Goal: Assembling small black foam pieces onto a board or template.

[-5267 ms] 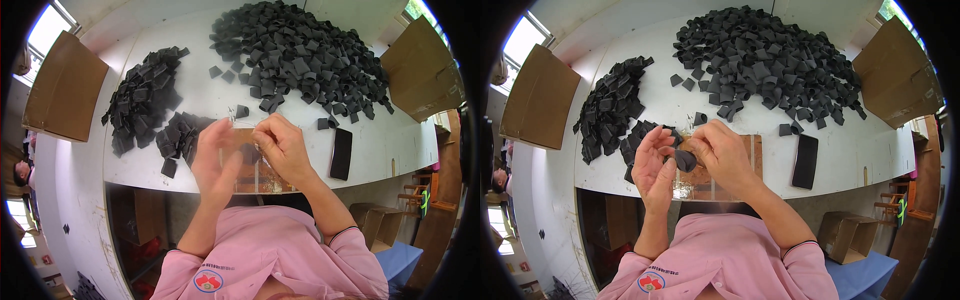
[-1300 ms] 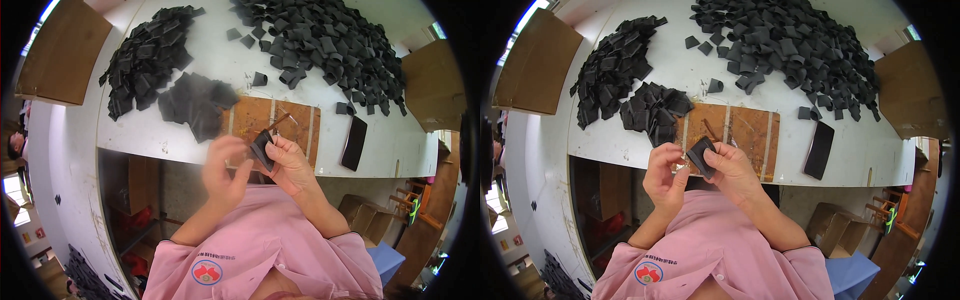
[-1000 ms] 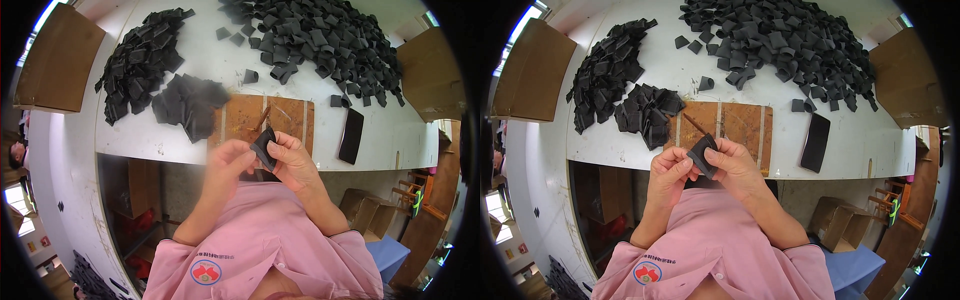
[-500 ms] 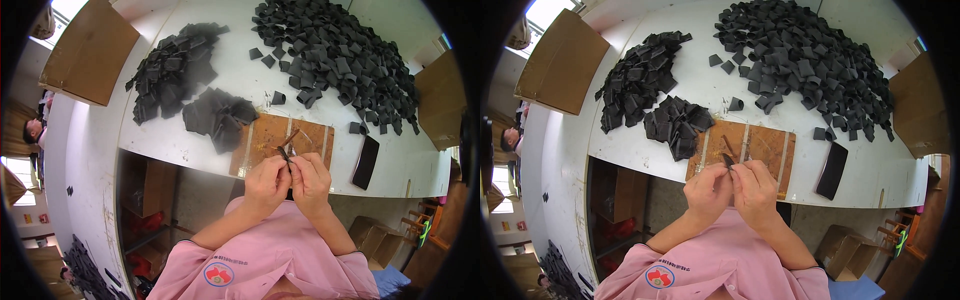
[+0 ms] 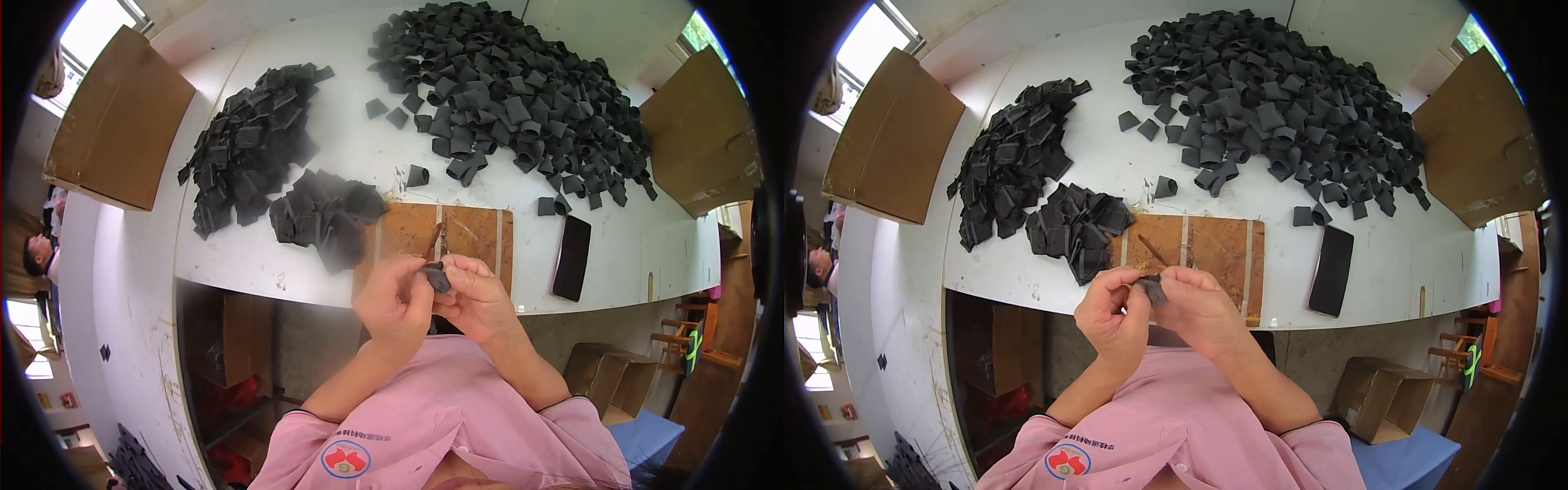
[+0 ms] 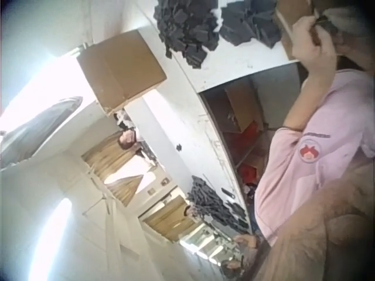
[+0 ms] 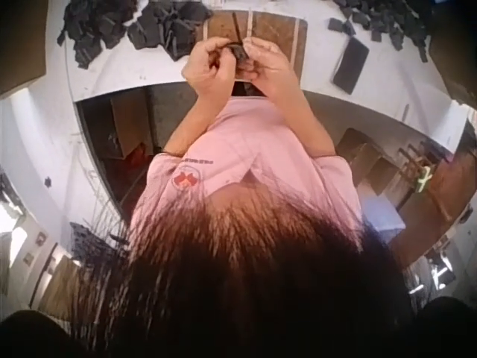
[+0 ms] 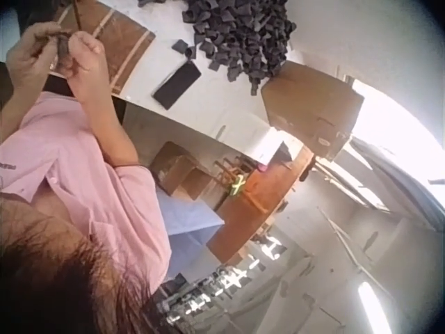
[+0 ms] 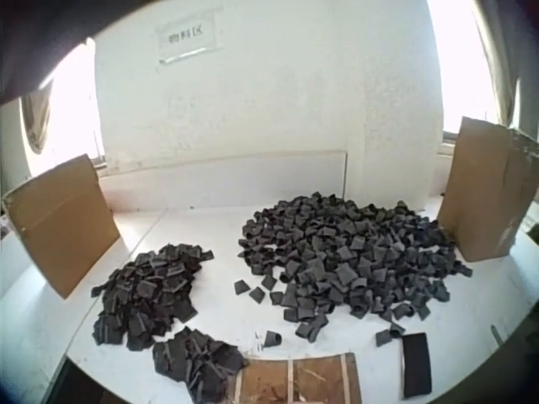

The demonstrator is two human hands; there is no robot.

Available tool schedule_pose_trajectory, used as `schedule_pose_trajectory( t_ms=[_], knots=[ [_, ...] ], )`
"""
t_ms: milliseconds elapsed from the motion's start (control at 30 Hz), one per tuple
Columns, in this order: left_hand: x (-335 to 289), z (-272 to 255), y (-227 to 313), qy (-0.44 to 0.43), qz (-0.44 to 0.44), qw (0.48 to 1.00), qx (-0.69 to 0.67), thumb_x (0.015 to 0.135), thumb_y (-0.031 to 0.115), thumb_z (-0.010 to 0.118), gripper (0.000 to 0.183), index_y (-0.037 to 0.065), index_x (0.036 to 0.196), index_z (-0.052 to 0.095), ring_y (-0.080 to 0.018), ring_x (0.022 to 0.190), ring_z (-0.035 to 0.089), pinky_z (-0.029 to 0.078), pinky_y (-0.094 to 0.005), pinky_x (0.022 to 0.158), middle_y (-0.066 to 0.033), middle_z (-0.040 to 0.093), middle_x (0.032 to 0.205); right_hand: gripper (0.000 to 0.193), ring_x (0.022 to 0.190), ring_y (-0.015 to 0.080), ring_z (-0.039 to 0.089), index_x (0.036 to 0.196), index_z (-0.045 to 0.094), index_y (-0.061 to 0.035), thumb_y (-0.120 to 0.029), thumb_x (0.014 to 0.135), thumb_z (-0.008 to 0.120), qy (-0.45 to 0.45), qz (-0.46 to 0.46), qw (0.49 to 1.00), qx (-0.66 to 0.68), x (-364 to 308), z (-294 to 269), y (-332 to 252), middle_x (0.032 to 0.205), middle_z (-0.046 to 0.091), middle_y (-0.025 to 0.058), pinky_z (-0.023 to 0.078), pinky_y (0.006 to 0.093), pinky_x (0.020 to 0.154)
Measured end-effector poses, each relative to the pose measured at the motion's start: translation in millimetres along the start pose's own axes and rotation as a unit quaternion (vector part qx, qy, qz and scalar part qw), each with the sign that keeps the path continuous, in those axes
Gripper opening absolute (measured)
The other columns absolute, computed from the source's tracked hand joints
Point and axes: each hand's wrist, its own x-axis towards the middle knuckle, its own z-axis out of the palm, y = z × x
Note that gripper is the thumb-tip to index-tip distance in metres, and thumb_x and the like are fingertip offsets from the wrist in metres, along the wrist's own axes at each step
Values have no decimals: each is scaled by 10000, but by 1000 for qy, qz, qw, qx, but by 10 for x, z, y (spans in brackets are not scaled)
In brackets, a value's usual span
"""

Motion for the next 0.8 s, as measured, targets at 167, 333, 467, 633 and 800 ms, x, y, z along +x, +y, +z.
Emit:
schedule_pose_trajectory(
  t_ms=[167,333,467,633,800],
  knots=[
    [370,-160,8,-101,-383,619,-678,808,-20,446,200,-37,1002,491,-51,320,362,269,-190,298,-213,574,934,265,612,31,396,752,532,-27,-254,885,503,-57,-152,916,-367,30,284,-362,664,475,-41,337,170,548],
    [507,-157,-45,-139,-383,493,-769,839,2,408,216,-31,1044,470,-35,316,329,241,-178,294,-180,578,908,268,540,2,321,732,523,-47,-268,884,507,-87,-96,926,-355,366,254,-528,585,406,-73,251,172,454],
    [332,-179,-68,-123,-421,636,-635,843,50,476,214,-8,1049,480,-36,341,351,236,-157,323,-87,586,780,244,549,19,367,736,539,-48,-242,881,513,-91,-62,946,-305,306,113,-406,617,428,-72,296,177,473],
    [536,-72,98,-77,-111,971,-198,761,22,573,317,19,1071,506,-164,820,552,436,-225,692,-87,561,959,166,619,148,496,873,541,7,-137,800,581,31,-365,703,-609,219,178,-430,727,509,65,406,242,550],
    [596,-74,11,-145,80,978,-126,726,-50,569,264,25,980,561,-180,876,544,442,-272,727,-108,564,962,299,680,223,532,907,553,-3,-157,689,688,2,-496,584,-643,122,239,-302,838,522,99,453,293,536]
  ],
)
